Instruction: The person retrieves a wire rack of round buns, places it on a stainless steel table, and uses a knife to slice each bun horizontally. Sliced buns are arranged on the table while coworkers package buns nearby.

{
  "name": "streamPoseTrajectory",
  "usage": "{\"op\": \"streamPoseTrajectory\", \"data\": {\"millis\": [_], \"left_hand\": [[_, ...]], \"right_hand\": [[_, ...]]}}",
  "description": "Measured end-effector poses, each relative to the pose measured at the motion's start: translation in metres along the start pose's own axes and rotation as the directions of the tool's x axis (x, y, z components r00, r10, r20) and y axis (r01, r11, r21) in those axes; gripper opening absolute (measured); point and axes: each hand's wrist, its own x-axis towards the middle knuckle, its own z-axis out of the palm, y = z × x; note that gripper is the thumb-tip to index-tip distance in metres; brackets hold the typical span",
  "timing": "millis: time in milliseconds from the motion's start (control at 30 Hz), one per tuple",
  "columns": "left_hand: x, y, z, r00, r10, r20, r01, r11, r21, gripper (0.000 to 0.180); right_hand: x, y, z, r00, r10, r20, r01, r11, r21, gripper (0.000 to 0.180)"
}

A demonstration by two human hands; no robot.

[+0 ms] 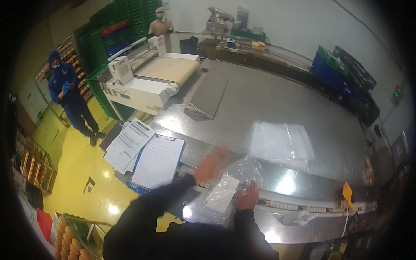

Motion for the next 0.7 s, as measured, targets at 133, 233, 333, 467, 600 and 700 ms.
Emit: {"op": "streamPoseTrajectory", "data": {"millis": [133, 233, 333, 467, 600, 700], "left_hand": [[0.201, -0.019, -0.066, 0.938, -0.294, 0.181, 0.303, 0.953, -0.021, 0.078], [0.274, 0.005, -0.095, 0.879, -0.468, 0.088, 0.447, 0.875, 0.186, 0.079], [0.3, 0.017, -0.09, 0.842, -0.536, 0.062, 0.514, 0.832, 0.211, 0.076], [0.304, -0.02, -0.053, 0.941, -0.332, 0.065, 0.3, 0.906, 0.298, 0.066], [0.236, -0.094, 0.008, 0.988, -0.003, 0.156, -0.032, 0.975, 0.221, 0.064], [0.113, -0.132, 0.066, 0.97, -0.067, 0.232, 0.065, 0.998, 0.014, 0.056]], "right_hand": [[0.0, 0.002, -0.004, 0.998, -0.051, -0.034, 0.052, 0.999, 0.016, 0.045], [0.003, -0.004, -0.007, 0.998, -0.045, -0.036, 0.046, 0.998, 0.039, 0.042], [0.004, -0.004, -0.011, 0.998, -0.015, -0.054, 0.018, 0.998, 0.065, 0.039], [0.003, -0.002, -0.009, 0.995, -0.023, -0.099, 0.032, 0.996, 0.088, 0.037], [0.003, -0.004, -0.006, 0.994, 0.026, -0.107, -0.011, 0.991, 0.137, 0.036], [0.002, -0.013, -0.003, 0.986, 0.032, -0.161, -0.015, 0.995, 0.102, 0.037]]}}
